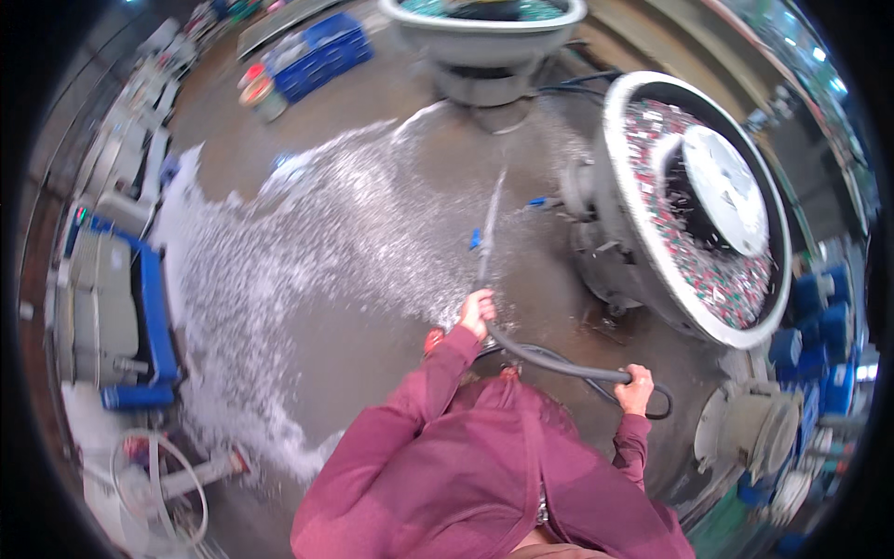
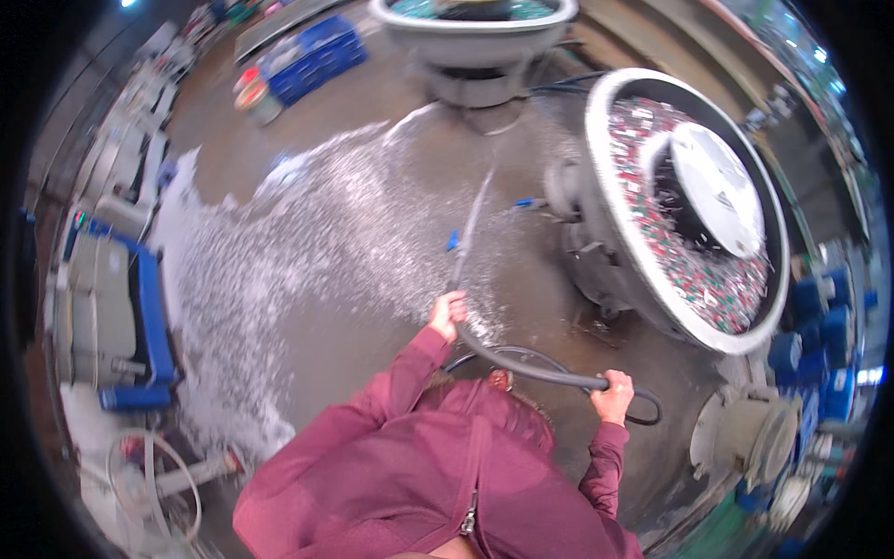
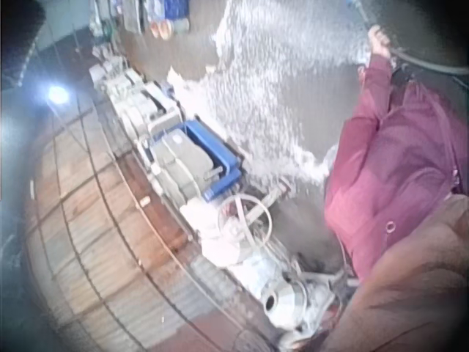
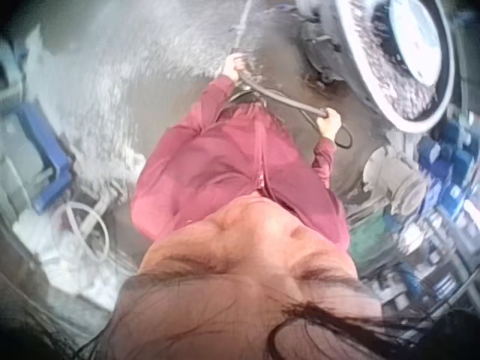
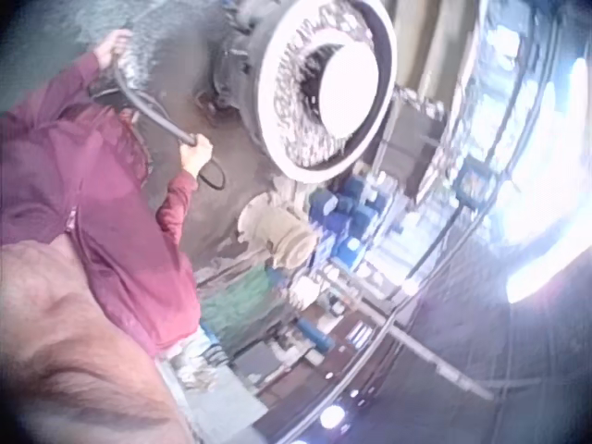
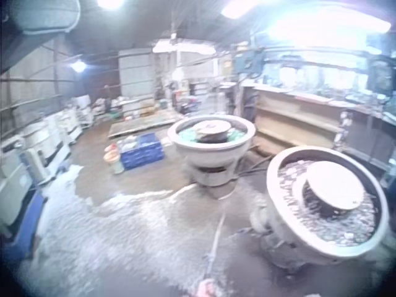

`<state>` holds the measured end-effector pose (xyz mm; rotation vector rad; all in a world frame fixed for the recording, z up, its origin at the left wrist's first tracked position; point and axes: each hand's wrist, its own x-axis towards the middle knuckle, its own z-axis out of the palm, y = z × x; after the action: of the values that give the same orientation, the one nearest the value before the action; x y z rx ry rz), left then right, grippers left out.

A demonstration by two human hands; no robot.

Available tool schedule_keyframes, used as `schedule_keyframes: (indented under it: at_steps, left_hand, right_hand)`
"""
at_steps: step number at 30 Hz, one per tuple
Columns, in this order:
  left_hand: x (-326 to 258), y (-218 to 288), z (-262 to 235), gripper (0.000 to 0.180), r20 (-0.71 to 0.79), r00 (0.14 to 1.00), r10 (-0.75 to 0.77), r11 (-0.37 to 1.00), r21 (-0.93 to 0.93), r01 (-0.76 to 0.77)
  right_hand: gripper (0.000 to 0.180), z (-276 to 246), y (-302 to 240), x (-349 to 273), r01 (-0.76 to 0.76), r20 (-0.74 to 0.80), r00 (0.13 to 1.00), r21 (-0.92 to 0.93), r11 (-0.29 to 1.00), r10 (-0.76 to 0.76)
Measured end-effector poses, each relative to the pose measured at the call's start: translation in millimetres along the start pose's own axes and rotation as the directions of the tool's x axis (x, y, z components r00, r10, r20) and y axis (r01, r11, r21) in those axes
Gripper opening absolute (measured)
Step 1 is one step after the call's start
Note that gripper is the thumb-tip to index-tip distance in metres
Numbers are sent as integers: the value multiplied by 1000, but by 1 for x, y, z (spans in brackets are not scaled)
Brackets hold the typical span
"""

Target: The person uses a high-pressure water hose to spray water into two large rotating industrial drums filled with colorful plastic pellets. They move around the drums, directing the water stream into the rotating contents and then spray the surrounding floor area.

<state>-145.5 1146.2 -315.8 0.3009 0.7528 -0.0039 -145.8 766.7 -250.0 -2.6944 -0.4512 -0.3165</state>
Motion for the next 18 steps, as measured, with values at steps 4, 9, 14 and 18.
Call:
schedule_keyframes:
  at_steps: [4,9,14,18]
  left_hand:
    - [4,49,-27,20,-147,989,3,998,-66,-13]
    - [0,115,-95,14,-213,976,55,972,-211,-101]
    - [-29,167,-130,12,-315,936,160,921,-293,-257]
    - [-63,194,-140,14,-344,900,267,867,-321,-380]
  right_hand:
    - [13,32,-49,14,-10,40,999,-15,1000,11]
    - [12,63,-116,36,23,260,966,-104,994,5]
    - [22,86,-170,68,65,465,885,-96,993,-13]
    - [28,110,-193,76,135,549,834,-94,986,-62]
